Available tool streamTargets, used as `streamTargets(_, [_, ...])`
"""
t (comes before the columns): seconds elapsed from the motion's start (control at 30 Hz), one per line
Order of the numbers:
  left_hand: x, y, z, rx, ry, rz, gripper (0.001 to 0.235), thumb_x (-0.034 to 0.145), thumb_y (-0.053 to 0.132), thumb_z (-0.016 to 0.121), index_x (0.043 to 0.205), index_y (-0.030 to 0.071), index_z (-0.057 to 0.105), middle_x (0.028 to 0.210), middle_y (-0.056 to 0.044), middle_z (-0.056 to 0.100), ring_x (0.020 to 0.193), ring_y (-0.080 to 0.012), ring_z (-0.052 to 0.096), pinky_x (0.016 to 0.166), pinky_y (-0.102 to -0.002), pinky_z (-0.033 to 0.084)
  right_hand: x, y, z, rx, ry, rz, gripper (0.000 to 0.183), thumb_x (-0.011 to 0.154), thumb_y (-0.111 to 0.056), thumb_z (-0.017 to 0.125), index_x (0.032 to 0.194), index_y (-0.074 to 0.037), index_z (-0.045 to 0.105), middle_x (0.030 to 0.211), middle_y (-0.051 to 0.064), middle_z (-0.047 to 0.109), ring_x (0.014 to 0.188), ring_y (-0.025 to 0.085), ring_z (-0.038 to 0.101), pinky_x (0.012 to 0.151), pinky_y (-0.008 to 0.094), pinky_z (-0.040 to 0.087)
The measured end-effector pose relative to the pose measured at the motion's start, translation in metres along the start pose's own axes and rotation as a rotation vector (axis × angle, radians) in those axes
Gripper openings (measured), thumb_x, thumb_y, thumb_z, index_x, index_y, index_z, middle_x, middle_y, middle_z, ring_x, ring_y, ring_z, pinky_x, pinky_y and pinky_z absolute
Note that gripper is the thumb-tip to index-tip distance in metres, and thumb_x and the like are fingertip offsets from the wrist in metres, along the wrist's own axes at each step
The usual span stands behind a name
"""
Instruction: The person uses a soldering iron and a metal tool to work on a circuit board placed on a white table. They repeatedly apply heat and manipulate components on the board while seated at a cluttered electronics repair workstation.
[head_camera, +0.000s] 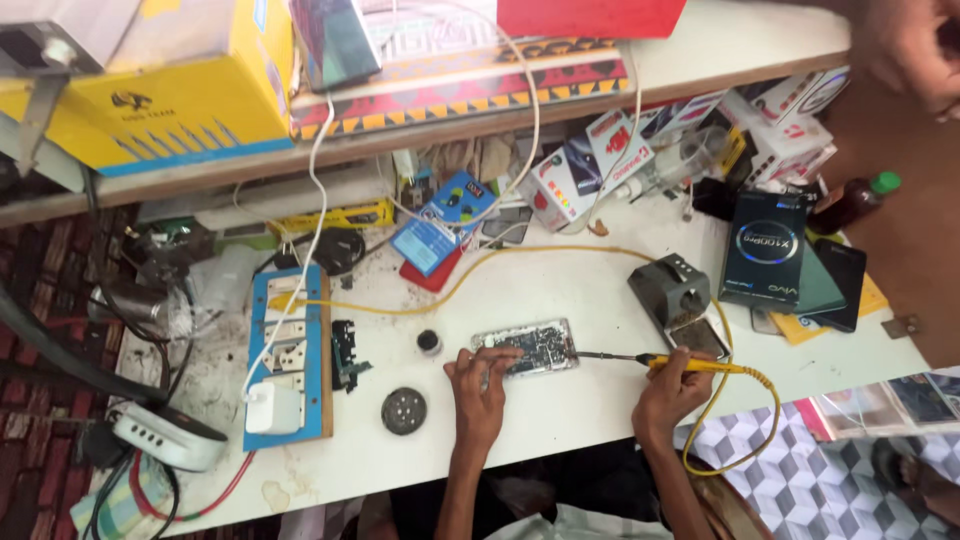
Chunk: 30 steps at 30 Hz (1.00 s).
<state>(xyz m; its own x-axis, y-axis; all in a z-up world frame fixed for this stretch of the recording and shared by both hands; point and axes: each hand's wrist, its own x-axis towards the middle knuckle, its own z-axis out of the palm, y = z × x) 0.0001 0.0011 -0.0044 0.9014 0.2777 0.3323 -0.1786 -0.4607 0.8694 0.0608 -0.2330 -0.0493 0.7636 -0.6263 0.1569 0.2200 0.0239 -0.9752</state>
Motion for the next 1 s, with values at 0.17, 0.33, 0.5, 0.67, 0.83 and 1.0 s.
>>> streamTargets(0.17, [-0.001, 0.002, 0.000, 0.026, -0.017, -0.017, 0.018, 0.100, 0.012, 0.059, 0.099, 0.011, 0.076, 0.104, 0.006, 0.080, 0.089, -0.0140, 0.057, 0.093, -0.037, 0.032, 0.001, -0.010, 0.005, -0.056, -0.048, -0.039, 0.020, 0.111, -0.017, 0.054, 0.097, -0.003, 0.050, 0.072, 0.004, 0.056, 0.057, 0.009, 0.051, 0.052, 0.024, 0.043])
streamTargets(0.33, [0.002, 0.001, 0.004, 0.050, 0.012, 0.039, 0.017, 0.098, 0.010, 0.060, 0.097, 0.010, 0.077, 0.105, 0.006, 0.080, 0.086, -0.0136, 0.055, 0.090, -0.035, 0.031, 0.005, -0.008, 0.006, -0.066, -0.040, -0.010, 0.020, 0.110, -0.017, 0.055, 0.096, -0.004, 0.051, 0.069, 0.004, 0.055, 0.055, 0.009, 0.051, 0.050, 0.024, 0.041])
streamTargets(0.5, [-0.001, 0.002, -0.001, 0.008, 0.002, 0.004, 0.016, 0.098, 0.009, 0.061, 0.096, 0.009, 0.077, 0.106, 0.006, 0.080, 0.085, -0.0141, 0.055, 0.091, -0.035, 0.032, 0.005, 0.003, 0.000, 0.109, -0.045, 0.049, 0.023, 0.111, -0.019, 0.056, 0.094, -0.006, 0.049, 0.068, 0.004, 0.054, 0.054, 0.008, 0.048, 0.048, 0.023, 0.037])
streamTargets(0.67, [0.000, -0.001, 0.001, 0.044, 0.005, -0.008, 0.017, 0.099, 0.010, 0.060, 0.095, 0.010, 0.077, 0.106, 0.006, 0.080, 0.089, -0.0139, 0.056, 0.090, -0.035, 0.032, 0.022, 0.015, -0.008, 0.105, -0.061, 0.114, 0.023, 0.110, -0.021, 0.056, 0.093, -0.007, 0.049, 0.066, 0.004, 0.053, 0.049, 0.010, 0.050, 0.044, 0.023, 0.037])
streamTargets(0.83, [-0.002, -0.003, 0.001, 0.017, 0.014, -0.037, 0.018, 0.101, 0.012, 0.060, 0.095, 0.010, 0.076, 0.106, 0.006, 0.080, 0.091, -0.0152, 0.057, 0.094, -0.035, 0.032, 0.015, 0.013, -0.011, 0.147, -0.040, 0.117, 0.022, 0.111, -0.021, 0.057, 0.097, -0.007, 0.047, 0.067, 0.004, 0.053, 0.049, 0.011, 0.052, 0.044, 0.024, 0.039])
streamTargets(1.0, [-0.002, -0.002, 0.001, 0.024, 0.006, -0.036, 0.017, 0.100, 0.012, 0.060, 0.095, 0.011, 0.076, 0.106, 0.006, 0.080, 0.090, -0.0149, 0.057, 0.093, -0.035, 0.033, 0.013, 0.008, -0.006, 0.113, -0.146, 0.095, 0.022, 0.111, -0.020, 0.054, 0.098, -0.004, 0.047, 0.068, 0.008, 0.057, 0.051, 0.013, 0.056, 0.046, 0.025, 0.044])
